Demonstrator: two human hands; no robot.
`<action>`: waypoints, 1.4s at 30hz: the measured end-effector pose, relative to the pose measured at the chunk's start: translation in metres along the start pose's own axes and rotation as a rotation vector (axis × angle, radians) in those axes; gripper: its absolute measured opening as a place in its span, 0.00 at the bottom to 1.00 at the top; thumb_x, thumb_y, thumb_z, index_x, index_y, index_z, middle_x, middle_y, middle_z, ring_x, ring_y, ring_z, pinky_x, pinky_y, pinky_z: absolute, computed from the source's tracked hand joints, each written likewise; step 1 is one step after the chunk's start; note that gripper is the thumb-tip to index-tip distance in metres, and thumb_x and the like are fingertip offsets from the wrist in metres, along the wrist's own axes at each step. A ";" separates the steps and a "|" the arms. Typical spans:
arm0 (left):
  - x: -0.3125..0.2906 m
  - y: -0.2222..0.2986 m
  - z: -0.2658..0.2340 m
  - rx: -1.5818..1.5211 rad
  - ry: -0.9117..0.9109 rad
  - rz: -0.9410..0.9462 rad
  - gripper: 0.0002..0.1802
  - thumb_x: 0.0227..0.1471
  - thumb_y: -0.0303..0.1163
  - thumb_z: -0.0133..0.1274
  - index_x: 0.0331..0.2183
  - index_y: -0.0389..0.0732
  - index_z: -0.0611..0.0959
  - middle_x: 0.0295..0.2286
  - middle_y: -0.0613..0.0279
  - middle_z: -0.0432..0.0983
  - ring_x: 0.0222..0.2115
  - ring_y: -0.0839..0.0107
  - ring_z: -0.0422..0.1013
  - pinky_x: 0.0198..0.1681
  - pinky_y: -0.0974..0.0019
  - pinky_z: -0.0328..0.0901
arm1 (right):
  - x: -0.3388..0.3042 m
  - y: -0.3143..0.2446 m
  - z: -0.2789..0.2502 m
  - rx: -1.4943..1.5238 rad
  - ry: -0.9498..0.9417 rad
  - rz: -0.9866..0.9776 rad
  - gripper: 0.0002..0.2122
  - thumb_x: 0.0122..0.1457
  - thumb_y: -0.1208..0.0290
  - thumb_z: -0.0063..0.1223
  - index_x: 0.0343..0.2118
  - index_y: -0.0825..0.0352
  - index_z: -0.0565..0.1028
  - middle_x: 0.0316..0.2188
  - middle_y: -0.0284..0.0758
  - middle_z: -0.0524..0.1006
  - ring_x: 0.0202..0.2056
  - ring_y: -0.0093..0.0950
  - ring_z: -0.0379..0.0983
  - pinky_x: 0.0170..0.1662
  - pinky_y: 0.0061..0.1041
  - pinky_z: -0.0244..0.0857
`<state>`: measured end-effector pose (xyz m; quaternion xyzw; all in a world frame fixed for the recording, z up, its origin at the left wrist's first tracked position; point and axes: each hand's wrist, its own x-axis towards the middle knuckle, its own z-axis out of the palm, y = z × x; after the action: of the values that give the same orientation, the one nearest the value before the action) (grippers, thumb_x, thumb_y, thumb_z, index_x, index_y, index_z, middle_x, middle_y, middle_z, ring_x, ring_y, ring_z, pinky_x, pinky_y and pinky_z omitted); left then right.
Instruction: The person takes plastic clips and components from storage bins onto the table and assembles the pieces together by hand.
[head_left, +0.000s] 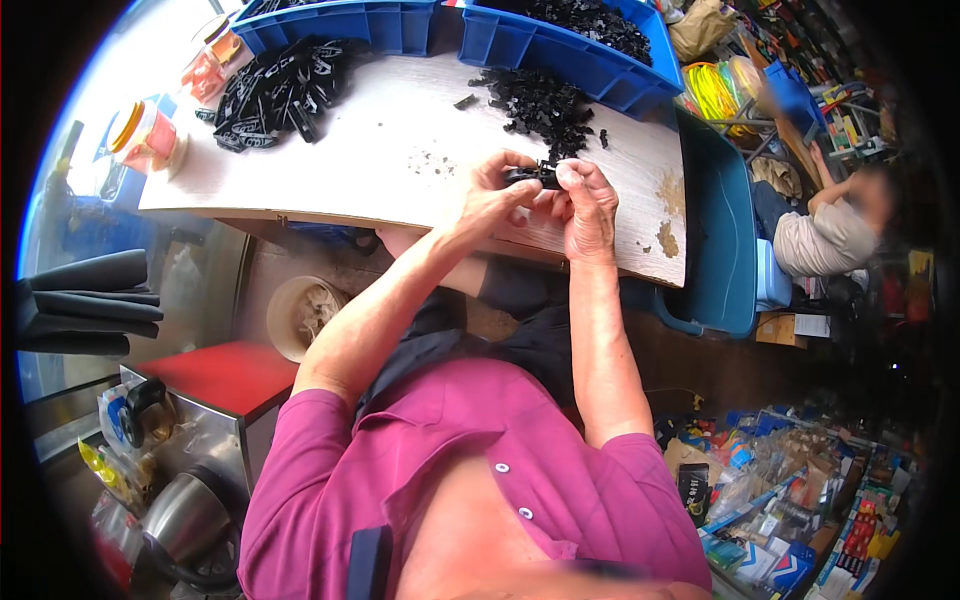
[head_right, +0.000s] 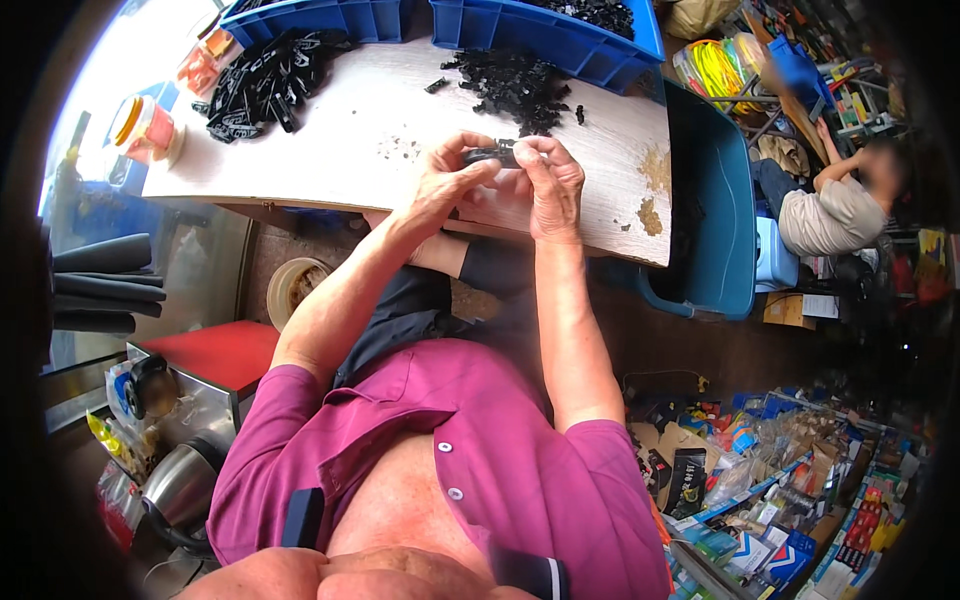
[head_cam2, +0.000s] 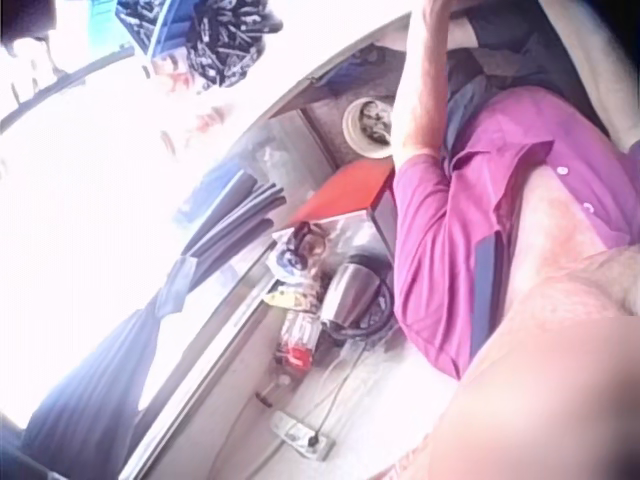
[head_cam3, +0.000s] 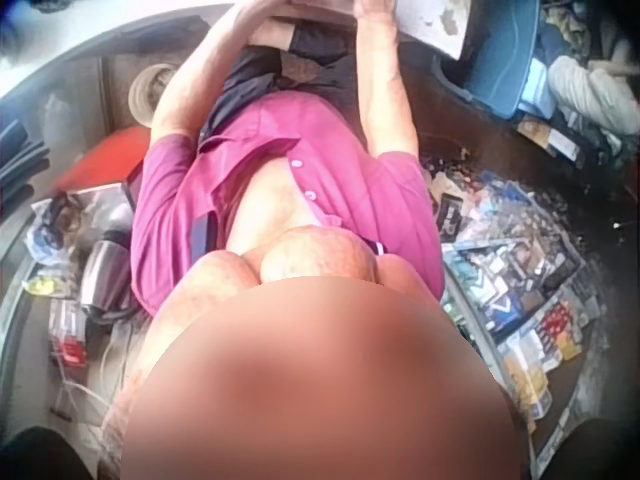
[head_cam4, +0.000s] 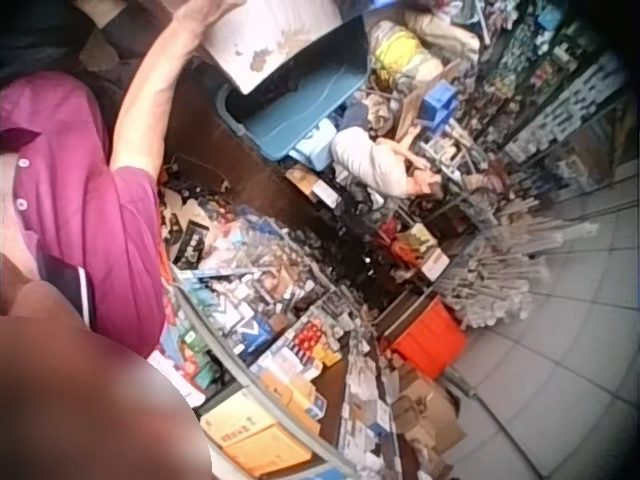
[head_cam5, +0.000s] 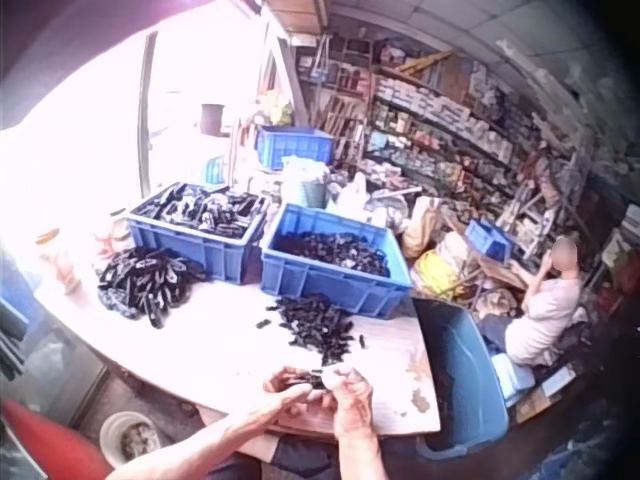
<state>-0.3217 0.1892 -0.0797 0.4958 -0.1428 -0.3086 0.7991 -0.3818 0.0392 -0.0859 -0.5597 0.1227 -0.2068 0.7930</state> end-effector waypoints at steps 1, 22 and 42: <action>0.003 -0.003 -0.001 -0.002 0.007 0.003 0.13 0.51 0.29 0.59 0.40 0.40 0.79 0.26 0.66 0.77 0.21 0.83 0.70 0.24 0.78 0.65 | -0.001 -0.001 0.002 -0.020 -0.002 -0.018 0.06 0.54 0.72 0.61 0.33 0.65 0.79 0.18 0.26 0.74 0.19 0.16 0.69 0.25 0.12 0.60; 0.023 -0.009 -0.001 -0.049 0.164 -0.115 0.09 0.51 0.34 0.57 0.32 0.38 0.81 0.23 0.63 0.76 0.22 0.76 0.73 0.25 0.74 0.69 | 0.006 -0.001 0.004 -0.137 -0.048 0.046 0.07 0.52 0.70 0.63 0.32 0.65 0.77 0.21 0.28 0.76 0.20 0.15 0.69 0.23 0.15 0.60; 0.018 -0.022 -0.002 0.072 0.097 0.116 0.11 0.54 0.31 0.57 0.37 0.34 0.81 0.29 0.63 0.78 0.31 0.74 0.73 0.37 0.70 0.69 | 0.006 0.001 0.008 -0.275 0.106 0.022 0.11 0.51 0.68 0.56 0.18 0.66 0.70 0.14 0.28 0.68 0.15 0.17 0.64 0.16 0.22 0.61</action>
<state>-0.3140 0.1725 -0.1014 0.5293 -0.1436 -0.2321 0.8034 -0.3728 0.0439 -0.0840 -0.6499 0.1978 -0.2086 0.7036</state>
